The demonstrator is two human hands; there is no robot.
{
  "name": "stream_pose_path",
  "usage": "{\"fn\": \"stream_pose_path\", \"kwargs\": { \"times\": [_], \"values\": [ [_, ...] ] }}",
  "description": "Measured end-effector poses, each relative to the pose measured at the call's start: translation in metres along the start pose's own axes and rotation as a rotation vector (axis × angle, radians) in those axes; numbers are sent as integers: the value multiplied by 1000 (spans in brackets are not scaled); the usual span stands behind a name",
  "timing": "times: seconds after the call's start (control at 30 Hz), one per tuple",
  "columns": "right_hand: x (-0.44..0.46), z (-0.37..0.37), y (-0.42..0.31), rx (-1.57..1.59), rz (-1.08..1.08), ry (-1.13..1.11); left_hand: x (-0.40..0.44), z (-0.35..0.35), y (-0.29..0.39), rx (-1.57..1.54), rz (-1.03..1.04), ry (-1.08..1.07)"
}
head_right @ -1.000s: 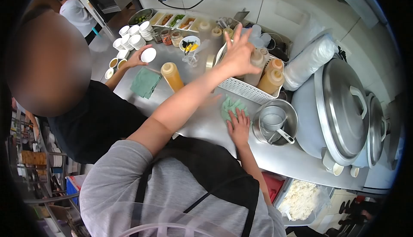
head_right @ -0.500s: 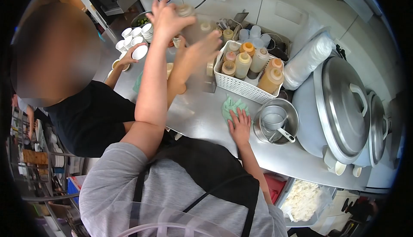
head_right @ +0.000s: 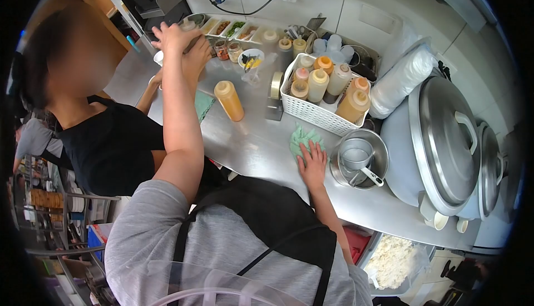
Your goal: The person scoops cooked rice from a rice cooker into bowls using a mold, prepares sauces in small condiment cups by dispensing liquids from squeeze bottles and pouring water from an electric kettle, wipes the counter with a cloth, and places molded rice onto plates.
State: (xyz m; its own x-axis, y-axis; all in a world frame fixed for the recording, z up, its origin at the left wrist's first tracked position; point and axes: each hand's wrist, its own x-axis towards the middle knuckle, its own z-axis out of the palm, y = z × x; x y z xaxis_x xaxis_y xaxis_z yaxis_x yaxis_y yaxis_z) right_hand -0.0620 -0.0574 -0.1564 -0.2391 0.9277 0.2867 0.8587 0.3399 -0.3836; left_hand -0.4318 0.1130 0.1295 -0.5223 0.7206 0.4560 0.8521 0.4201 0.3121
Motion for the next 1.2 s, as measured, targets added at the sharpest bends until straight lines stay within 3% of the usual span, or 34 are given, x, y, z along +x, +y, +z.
{"fn": "stream_pose_path", "kwargs": {
  "times": [0.03,0.07,0.13,0.2,0.27,0.33,0.57,0.63,0.7,0.8,0.87,1.0,1.07,1.2],
  "values": [
    [0,1,1,-3,-3,6,-1,4,-6,21,-7,40],
    [1,1,1,-7,-4,14,-19,3,-7,34,73,210],
    [1,0,-1,-13,6,6,-49,4,-8,-227,287,201],
    [1,-2,0,-31,32,6,-97,-11,7,-227,291,-267],
    [0,0,1,2,15,-12,-117,48,-17,-85,383,-469],
    [-1,1,4,-8,34,-6,-130,65,-22,-335,281,-596],
    [-1,2,5,14,29,10,-123,39,-1,-318,311,-488],
    [-4,1,4,28,26,14,-109,13,14,-681,440,-503],
    [-2,0,3,38,18,37,-104,-28,50,-903,341,-657],
    [-2,-3,1,36,21,54,-98,-38,100,-1067,347,-791],
    [-2,-1,2,37,23,56,-99,-19,131,-1107,469,-849],
    [-3,-1,2,30,16,57,-119,26,188,-930,833,-616],
    [-3,-1,2,26,11,58,-135,22,210,-790,820,-710],
    [-2,-1,3,17,-4,55,-157,105,240,-504,1035,-682]
  ]
}}
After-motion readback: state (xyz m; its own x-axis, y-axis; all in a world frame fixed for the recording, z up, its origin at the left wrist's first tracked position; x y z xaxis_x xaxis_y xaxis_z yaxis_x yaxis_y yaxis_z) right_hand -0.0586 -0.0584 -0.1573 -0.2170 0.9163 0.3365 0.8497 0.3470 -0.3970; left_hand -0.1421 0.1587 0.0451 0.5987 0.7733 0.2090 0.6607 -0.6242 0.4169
